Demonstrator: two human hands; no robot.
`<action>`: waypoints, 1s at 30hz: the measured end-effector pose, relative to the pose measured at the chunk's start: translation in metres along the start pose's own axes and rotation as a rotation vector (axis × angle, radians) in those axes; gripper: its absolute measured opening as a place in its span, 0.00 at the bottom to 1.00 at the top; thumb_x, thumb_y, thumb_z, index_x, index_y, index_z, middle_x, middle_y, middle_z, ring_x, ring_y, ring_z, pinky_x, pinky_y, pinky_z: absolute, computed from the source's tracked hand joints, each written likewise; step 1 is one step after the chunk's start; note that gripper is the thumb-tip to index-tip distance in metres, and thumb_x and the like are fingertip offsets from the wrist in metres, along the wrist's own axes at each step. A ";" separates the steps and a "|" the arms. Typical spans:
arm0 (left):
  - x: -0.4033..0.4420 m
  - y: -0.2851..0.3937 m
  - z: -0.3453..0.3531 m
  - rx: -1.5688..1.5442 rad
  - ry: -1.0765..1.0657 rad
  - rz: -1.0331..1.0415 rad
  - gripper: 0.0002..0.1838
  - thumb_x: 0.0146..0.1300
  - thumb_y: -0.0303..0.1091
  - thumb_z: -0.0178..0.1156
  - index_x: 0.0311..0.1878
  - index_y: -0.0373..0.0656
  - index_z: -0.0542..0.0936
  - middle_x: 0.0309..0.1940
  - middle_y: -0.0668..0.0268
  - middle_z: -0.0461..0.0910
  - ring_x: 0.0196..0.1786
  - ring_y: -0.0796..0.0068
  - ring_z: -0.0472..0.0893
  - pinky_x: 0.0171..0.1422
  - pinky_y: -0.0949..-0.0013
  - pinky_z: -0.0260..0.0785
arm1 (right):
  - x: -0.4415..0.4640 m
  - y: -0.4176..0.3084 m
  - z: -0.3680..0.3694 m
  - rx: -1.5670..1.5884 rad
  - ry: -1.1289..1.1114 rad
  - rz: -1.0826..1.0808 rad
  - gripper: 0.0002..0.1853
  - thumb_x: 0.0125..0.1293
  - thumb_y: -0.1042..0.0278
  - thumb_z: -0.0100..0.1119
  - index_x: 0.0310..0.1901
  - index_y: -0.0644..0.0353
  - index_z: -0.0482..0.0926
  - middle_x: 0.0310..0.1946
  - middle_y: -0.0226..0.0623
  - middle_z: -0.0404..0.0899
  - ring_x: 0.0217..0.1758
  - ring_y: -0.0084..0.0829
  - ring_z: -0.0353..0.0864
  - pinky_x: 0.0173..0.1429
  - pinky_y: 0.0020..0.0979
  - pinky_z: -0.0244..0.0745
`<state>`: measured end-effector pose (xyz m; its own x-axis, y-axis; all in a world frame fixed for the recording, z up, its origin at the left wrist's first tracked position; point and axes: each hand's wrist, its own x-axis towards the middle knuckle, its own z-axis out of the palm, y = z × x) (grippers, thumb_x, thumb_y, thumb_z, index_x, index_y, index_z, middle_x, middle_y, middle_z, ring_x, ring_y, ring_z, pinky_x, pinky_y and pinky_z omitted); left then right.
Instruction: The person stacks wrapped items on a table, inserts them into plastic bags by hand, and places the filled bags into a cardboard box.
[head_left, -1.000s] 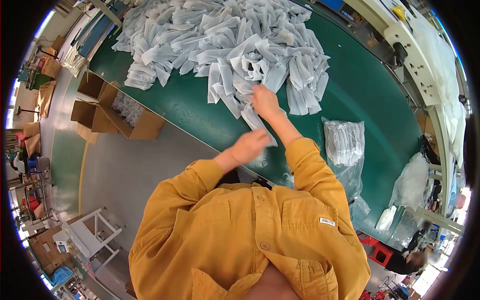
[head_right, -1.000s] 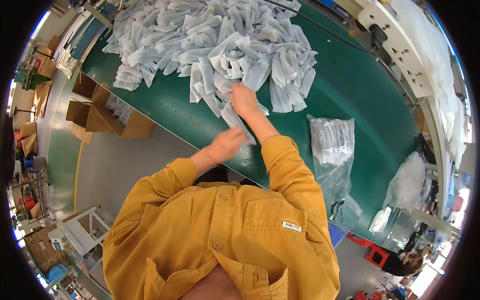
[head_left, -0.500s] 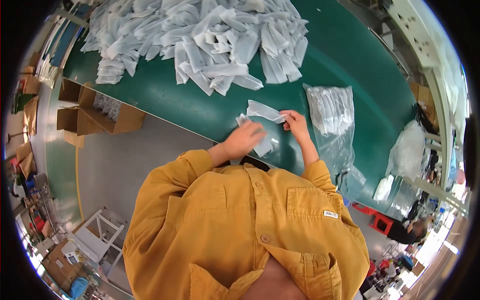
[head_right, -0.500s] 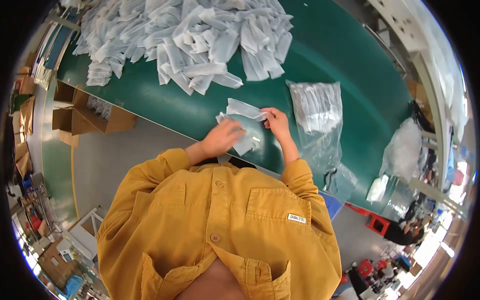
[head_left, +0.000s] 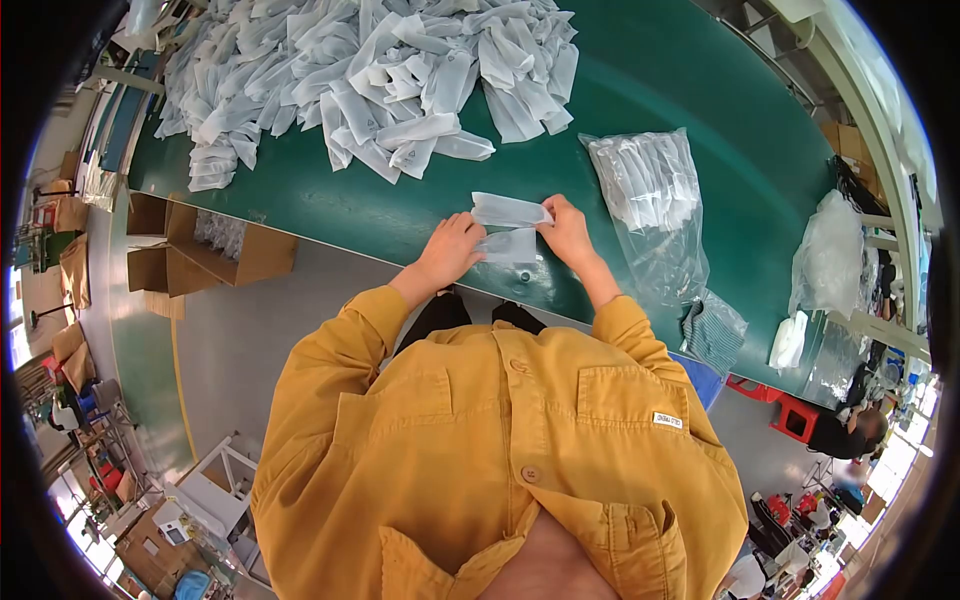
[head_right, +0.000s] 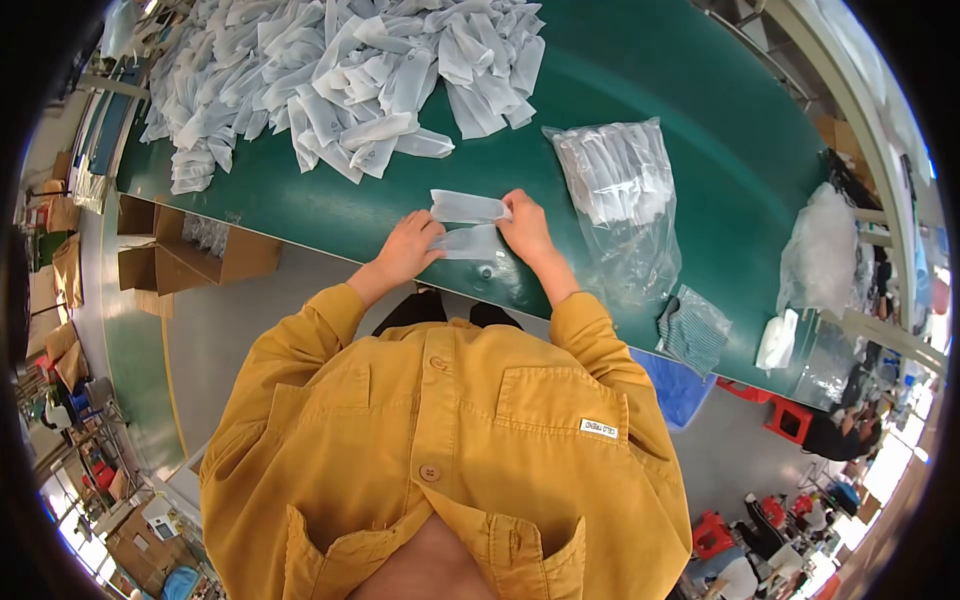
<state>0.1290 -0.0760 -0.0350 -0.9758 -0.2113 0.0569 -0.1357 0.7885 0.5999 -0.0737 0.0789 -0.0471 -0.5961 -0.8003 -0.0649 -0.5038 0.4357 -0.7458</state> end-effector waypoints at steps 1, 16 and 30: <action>-0.002 -0.001 0.001 -0.042 -0.008 0.000 0.16 0.47 0.27 0.69 0.40 0.44 0.76 0.47 0.62 0.70 0.55 0.57 0.71 0.56 0.54 0.63 | -0.002 -0.004 0.001 0.046 -0.019 0.028 0.17 0.54 0.74 0.70 0.45 0.64 0.75 0.33 0.45 0.80 0.37 0.45 0.82 0.44 0.38 0.76; -0.010 0.000 0.011 0.001 0.208 0.193 0.17 0.48 0.24 0.66 0.42 0.41 0.73 0.51 0.57 0.73 0.56 0.54 0.72 0.60 0.54 0.64 | 0.065 -0.070 0.003 -0.145 -0.034 -0.398 0.15 0.54 0.74 0.61 0.46 0.55 0.79 0.45 0.40 0.78 0.49 0.45 0.79 0.49 0.40 0.76; -0.033 0.016 0.026 -0.077 0.296 0.187 0.29 0.52 0.28 0.68 0.59 0.36 0.73 0.52 0.54 0.75 0.59 0.51 0.72 0.67 0.54 0.63 | 0.060 -0.125 0.072 -0.356 -0.265 -0.618 0.17 0.60 0.74 0.56 0.52 0.61 0.78 0.50 0.47 0.74 0.39 0.49 0.84 0.44 0.46 0.80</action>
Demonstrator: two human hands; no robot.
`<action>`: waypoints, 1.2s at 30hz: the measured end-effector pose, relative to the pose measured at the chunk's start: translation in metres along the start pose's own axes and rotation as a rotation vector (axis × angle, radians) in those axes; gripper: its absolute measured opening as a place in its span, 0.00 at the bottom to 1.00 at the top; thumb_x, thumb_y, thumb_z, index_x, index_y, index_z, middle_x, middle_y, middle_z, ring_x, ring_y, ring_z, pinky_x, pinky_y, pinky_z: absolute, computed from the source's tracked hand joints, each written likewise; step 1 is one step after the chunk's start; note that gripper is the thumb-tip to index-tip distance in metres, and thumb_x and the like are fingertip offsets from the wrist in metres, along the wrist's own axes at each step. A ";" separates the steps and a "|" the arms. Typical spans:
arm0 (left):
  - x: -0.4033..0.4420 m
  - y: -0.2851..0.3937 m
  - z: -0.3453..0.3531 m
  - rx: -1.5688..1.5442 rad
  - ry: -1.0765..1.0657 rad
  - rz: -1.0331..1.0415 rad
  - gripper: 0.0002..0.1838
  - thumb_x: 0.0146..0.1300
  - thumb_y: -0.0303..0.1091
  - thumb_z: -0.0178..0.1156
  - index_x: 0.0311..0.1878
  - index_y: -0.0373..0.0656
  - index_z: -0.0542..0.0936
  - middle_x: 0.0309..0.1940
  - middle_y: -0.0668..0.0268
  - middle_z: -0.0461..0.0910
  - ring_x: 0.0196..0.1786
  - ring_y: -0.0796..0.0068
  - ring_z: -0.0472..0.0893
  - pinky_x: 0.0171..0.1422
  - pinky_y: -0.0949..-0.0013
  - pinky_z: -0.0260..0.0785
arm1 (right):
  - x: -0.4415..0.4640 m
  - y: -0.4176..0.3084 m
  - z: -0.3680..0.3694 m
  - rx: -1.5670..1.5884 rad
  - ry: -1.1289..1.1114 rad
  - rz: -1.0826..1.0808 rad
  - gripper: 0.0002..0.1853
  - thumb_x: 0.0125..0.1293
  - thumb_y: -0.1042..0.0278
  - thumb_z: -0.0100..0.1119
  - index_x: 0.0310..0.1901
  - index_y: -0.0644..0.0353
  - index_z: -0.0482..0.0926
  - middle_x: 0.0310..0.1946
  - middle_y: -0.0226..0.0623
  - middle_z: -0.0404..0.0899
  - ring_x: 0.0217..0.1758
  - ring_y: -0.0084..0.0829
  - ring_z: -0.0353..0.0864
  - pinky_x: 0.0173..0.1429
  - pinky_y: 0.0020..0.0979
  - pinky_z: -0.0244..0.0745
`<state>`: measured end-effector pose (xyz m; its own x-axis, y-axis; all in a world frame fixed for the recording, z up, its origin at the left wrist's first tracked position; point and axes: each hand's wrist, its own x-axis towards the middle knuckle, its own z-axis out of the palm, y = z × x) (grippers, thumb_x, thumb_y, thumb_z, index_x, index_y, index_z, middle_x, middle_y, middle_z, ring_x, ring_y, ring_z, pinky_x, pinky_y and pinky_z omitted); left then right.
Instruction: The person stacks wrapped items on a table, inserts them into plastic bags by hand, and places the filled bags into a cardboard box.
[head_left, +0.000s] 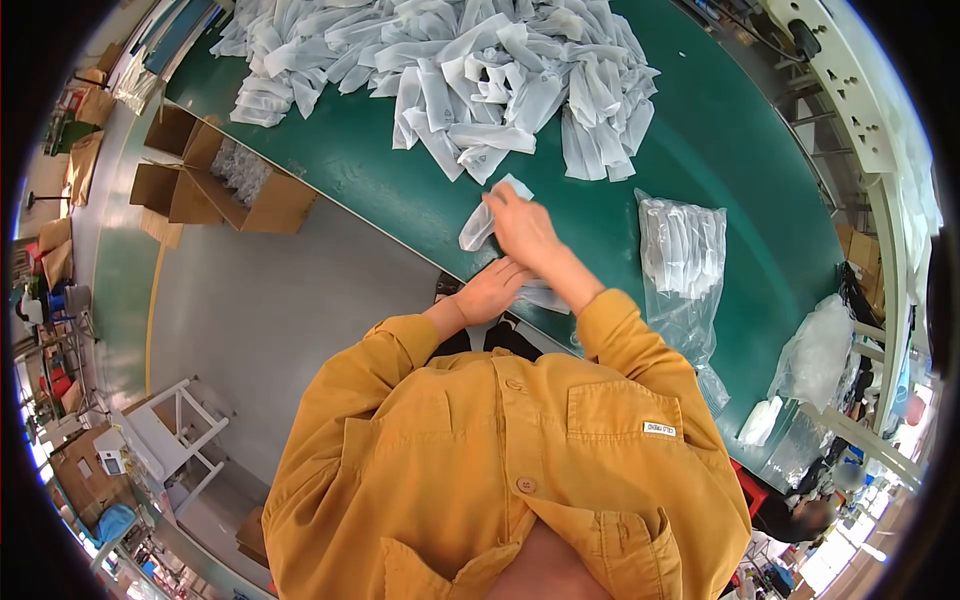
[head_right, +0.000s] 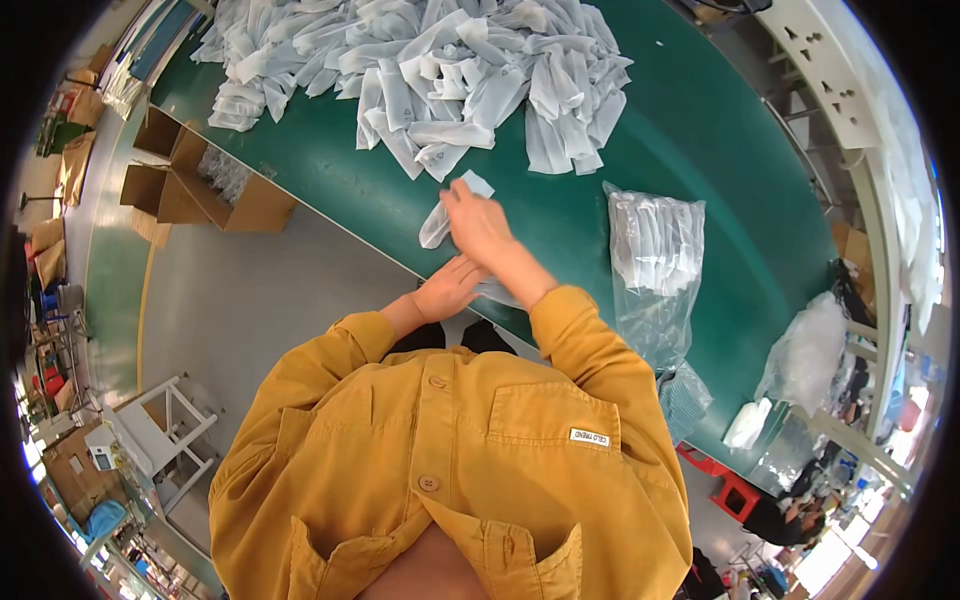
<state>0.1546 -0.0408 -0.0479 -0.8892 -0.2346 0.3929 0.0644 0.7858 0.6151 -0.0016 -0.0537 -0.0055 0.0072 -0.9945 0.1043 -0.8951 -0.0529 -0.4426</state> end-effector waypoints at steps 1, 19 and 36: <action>-0.002 -0.001 0.001 -0.025 -0.033 -0.033 0.29 0.51 0.27 0.68 0.58 0.36 0.73 0.52 0.54 0.75 0.60 0.51 0.72 0.68 0.54 0.63 | 0.005 0.012 0.002 0.021 -0.026 -0.019 0.17 0.60 0.75 0.56 0.53 0.61 0.78 0.50 0.46 0.73 0.40 0.49 0.83 0.45 0.46 0.79; -0.002 -0.027 -0.028 0.051 0.070 -0.204 0.25 0.44 0.26 0.72 0.48 0.42 0.75 0.56 0.56 0.70 0.62 0.49 0.68 0.67 0.47 0.60 | 0.022 0.036 -0.051 0.151 0.071 0.085 0.21 0.57 0.79 0.58 0.54 0.59 0.72 0.52 0.42 0.71 0.45 0.49 0.80 0.48 0.44 0.77; 0.012 -0.008 -0.041 0.075 0.025 -0.198 0.31 0.39 0.29 0.77 0.52 0.43 0.78 0.68 0.54 0.61 0.73 0.44 0.56 0.74 0.44 0.53 | -0.088 0.094 0.005 0.527 0.119 0.625 0.07 0.66 0.70 0.58 0.39 0.63 0.83 0.19 0.34 0.77 0.23 0.21 0.75 0.30 0.29 0.70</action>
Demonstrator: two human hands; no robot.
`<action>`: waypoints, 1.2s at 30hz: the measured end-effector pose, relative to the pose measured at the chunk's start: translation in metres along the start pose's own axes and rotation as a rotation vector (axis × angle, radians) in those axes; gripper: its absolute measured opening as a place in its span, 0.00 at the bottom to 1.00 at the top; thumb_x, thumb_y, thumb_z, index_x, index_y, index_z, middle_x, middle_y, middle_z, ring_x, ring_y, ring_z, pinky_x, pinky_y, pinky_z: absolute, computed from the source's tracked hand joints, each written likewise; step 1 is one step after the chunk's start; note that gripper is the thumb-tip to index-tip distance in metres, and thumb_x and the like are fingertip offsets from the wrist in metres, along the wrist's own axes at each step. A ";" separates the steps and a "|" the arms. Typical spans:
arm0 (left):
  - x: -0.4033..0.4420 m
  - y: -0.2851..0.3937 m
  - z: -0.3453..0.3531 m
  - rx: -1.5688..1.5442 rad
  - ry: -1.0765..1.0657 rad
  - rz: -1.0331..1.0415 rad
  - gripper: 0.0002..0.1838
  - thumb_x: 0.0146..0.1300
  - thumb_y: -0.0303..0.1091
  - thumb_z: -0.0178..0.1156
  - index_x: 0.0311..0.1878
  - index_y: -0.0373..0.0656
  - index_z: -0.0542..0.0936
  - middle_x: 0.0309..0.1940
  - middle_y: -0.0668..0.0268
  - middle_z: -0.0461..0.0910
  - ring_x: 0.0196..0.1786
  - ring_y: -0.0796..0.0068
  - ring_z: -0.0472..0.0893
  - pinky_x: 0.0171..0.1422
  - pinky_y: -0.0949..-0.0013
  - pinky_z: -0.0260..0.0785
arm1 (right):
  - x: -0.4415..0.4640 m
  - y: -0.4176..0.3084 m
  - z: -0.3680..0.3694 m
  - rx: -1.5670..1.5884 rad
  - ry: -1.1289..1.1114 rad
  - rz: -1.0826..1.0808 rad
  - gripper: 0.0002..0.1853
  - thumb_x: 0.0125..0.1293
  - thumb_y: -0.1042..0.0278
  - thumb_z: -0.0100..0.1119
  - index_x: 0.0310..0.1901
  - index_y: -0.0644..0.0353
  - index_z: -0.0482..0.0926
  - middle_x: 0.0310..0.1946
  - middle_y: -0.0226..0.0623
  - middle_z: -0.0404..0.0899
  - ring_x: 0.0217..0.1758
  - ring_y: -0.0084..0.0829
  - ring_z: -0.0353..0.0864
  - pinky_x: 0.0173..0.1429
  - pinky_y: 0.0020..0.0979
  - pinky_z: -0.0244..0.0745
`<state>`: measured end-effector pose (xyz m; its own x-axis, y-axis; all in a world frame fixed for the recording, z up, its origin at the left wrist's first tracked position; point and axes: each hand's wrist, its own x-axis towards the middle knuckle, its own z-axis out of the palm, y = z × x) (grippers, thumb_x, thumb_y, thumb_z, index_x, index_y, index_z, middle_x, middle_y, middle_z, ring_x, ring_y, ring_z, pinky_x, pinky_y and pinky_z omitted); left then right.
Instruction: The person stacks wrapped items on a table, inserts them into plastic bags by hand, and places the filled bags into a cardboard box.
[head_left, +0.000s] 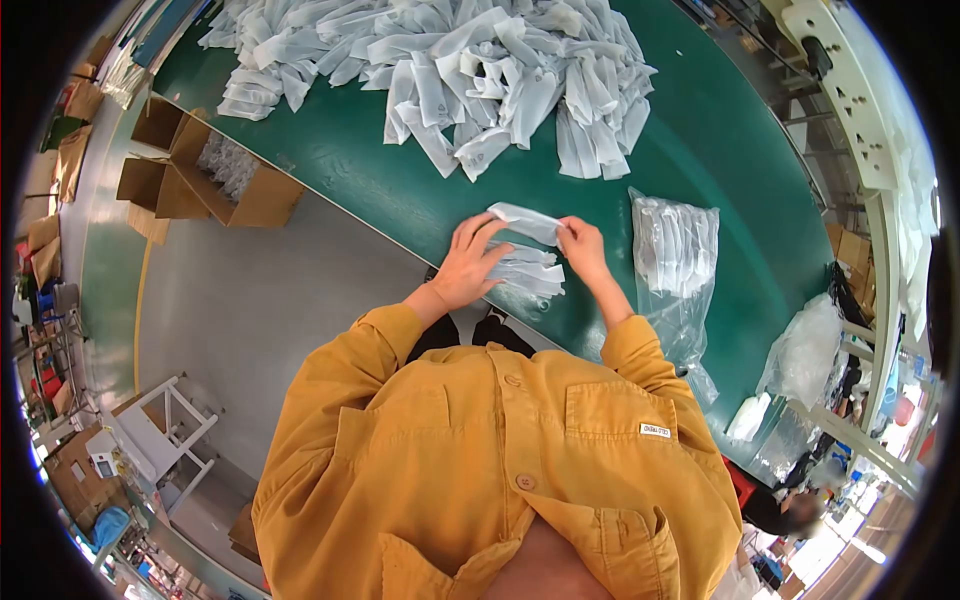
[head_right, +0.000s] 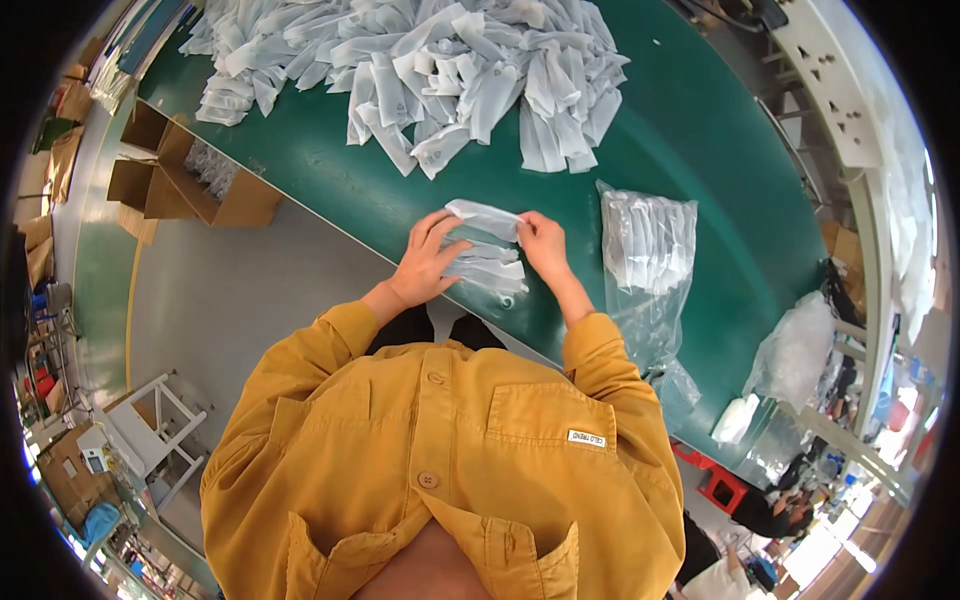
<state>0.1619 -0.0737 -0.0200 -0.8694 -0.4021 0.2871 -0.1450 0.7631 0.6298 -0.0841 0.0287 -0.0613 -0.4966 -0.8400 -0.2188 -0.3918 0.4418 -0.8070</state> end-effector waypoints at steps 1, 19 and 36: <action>0.001 0.001 0.000 0.012 0.005 0.006 0.31 0.39 0.30 0.77 0.51 0.44 0.79 0.70 0.54 0.59 0.74 0.44 0.54 0.75 0.42 0.51 | -0.009 -0.008 0.003 -0.084 0.032 -0.052 0.07 0.66 0.71 0.58 0.39 0.63 0.83 0.19 0.34 0.77 0.23 0.21 0.75 0.30 0.30 0.70; 0.009 -0.023 0.015 -0.179 -0.113 0.051 0.33 0.40 0.31 0.77 0.53 0.46 0.75 0.60 0.58 0.68 0.67 0.47 0.63 0.71 0.50 0.59 | 0.017 -0.054 -0.023 -0.313 0.180 -0.405 0.13 0.62 0.78 0.53 0.45 0.56 0.83 0.45 0.39 0.82 0.45 0.46 0.83 0.47 0.43 0.78; 0.005 -0.007 -0.004 -0.010 0.037 -0.023 0.37 0.32 0.39 0.81 0.52 0.42 0.78 0.70 0.52 0.60 0.76 0.43 0.52 0.77 0.39 0.45 | 0.075 -0.074 0.031 -0.575 -0.153 -0.527 0.14 0.61 0.77 0.57 0.50 0.59 0.75 0.44 0.52 0.72 0.41 0.55 0.80 0.45 0.46 0.78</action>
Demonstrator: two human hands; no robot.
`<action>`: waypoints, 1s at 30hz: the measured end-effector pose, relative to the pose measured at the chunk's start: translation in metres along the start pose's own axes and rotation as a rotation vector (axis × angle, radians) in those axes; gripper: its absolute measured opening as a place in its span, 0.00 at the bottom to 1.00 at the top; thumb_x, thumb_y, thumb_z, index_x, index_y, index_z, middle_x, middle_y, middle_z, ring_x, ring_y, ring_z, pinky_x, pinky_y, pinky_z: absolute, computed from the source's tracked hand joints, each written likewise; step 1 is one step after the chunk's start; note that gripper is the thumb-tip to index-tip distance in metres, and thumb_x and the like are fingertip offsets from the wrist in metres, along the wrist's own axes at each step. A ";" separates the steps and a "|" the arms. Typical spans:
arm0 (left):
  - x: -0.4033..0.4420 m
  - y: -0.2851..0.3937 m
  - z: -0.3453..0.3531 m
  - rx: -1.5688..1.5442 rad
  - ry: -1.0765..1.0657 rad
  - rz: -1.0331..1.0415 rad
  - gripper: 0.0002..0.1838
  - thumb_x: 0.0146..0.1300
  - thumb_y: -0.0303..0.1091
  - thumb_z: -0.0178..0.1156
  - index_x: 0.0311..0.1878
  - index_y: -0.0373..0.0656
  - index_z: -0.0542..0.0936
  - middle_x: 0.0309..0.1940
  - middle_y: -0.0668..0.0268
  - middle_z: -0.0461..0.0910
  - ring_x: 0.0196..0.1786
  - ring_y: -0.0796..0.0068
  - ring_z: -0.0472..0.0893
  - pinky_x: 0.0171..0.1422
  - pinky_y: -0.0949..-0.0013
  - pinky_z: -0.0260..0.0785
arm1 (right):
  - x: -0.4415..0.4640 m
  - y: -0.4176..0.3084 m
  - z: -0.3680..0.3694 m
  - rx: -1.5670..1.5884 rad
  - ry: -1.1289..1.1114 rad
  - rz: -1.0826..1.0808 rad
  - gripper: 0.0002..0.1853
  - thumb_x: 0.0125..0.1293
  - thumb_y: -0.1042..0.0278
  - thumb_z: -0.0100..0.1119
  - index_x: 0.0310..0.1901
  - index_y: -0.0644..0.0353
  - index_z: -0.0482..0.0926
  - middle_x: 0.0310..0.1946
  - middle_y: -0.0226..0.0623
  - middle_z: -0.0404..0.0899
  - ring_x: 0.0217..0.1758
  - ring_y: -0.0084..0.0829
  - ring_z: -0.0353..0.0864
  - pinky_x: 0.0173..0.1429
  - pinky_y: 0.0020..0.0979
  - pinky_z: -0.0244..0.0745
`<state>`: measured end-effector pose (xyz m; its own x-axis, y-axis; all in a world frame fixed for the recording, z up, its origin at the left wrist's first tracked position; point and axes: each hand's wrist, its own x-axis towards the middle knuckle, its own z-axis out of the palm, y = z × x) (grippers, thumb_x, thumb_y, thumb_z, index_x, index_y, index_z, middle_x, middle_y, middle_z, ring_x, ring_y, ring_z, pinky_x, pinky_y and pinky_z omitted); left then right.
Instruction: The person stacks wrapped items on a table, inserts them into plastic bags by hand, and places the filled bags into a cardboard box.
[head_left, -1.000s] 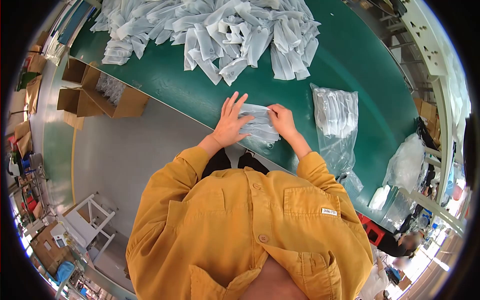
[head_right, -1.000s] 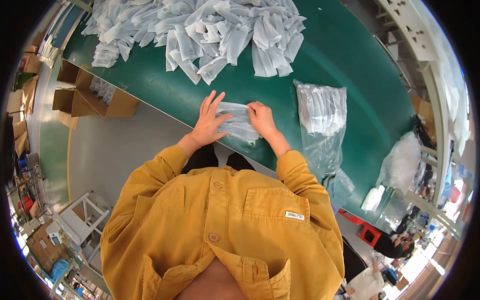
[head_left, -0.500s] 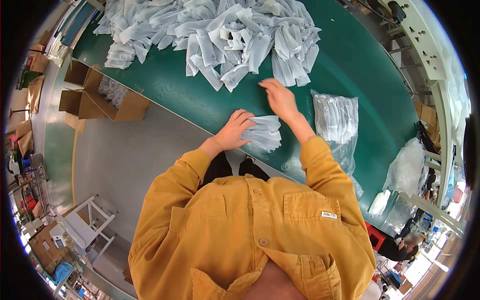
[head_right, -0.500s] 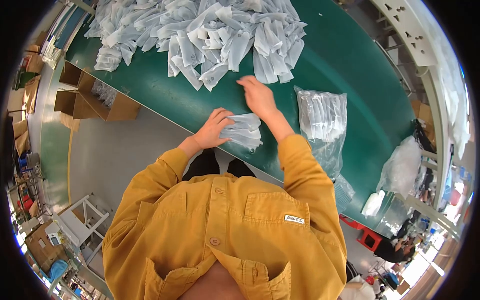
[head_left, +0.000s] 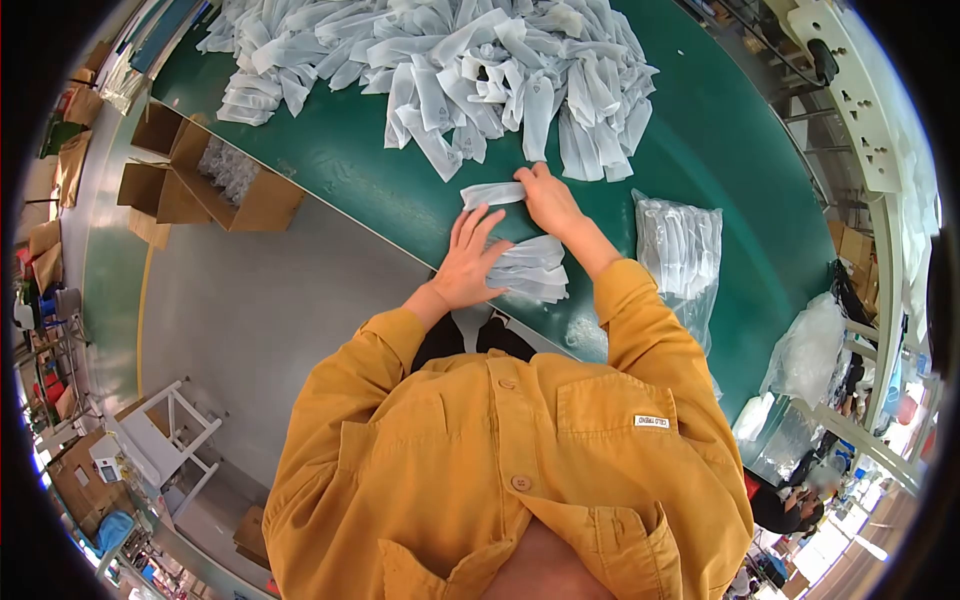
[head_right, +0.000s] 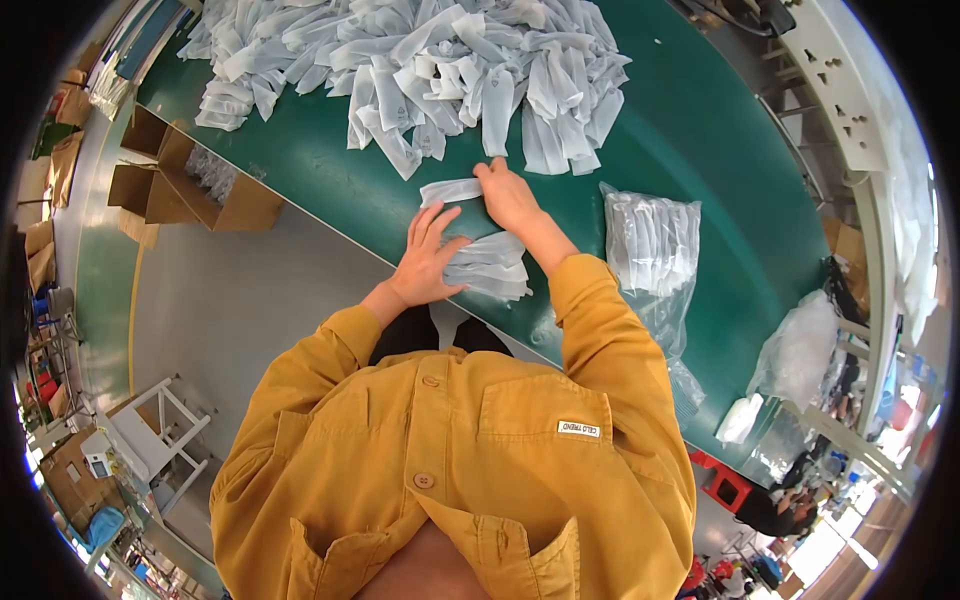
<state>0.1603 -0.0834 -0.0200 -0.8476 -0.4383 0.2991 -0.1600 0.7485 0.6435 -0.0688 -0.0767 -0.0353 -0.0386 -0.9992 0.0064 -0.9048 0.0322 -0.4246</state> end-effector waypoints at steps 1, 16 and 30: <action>0.002 0.000 -0.001 0.029 0.004 0.014 0.36 0.32 0.40 0.81 0.50 0.42 0.79 0.72 0.52 0.58 0.77 0.43 0.49 0.77 0.37 0.43 | -0.012 0.003 0.000 0.028 0.013 0.019 0.14 0.61 0.77 0.57 0.49 0.60 0.75 0.44 0.51 0.72 0.41 0.54 0.80 0.45 0.46 0.77; 0.017 -0.016 0.032 -0.039 -0.036 -0.005 0.39 0.39 0.38 0.79 0.55 0.39 0.70 0.59 0.48 0.66 0.62 0.43 0.66 0.67 0.46 0.59 | -0.142 0.005 -0.018 0.162 0.425 0.382 0.03 0.64 0.75 0.58 0.37 0.62 0.80 0.34 0.45 0.80 0.38 0.51 0.81 0.41 0.44 0.76; 0.009 0.059 0.075 -0.426 -0.333 -0.144 0.24 0.77 0.44 0.44 0.62 0.33 0.73 0.49 0.47 0.72 0.55 0.45 0.72 0.63 0.55 0.66 | -0.186 -0.072 0.012 -0.081 0.317 0.697 0.47 0.53 0.58 0.66 0.70 0.73 0.56 0.63 0.66 0.63 0.62 0.60 0.66 0.63 0.54 0.65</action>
<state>0.1055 -0.0057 -0.0326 -0.9575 -0.2883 -0.0070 -0.1256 0.3950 0.9101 0.0087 0.1069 -0.0167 -0.7199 -0.6936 0.0260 -0.6544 0.6657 -0.3586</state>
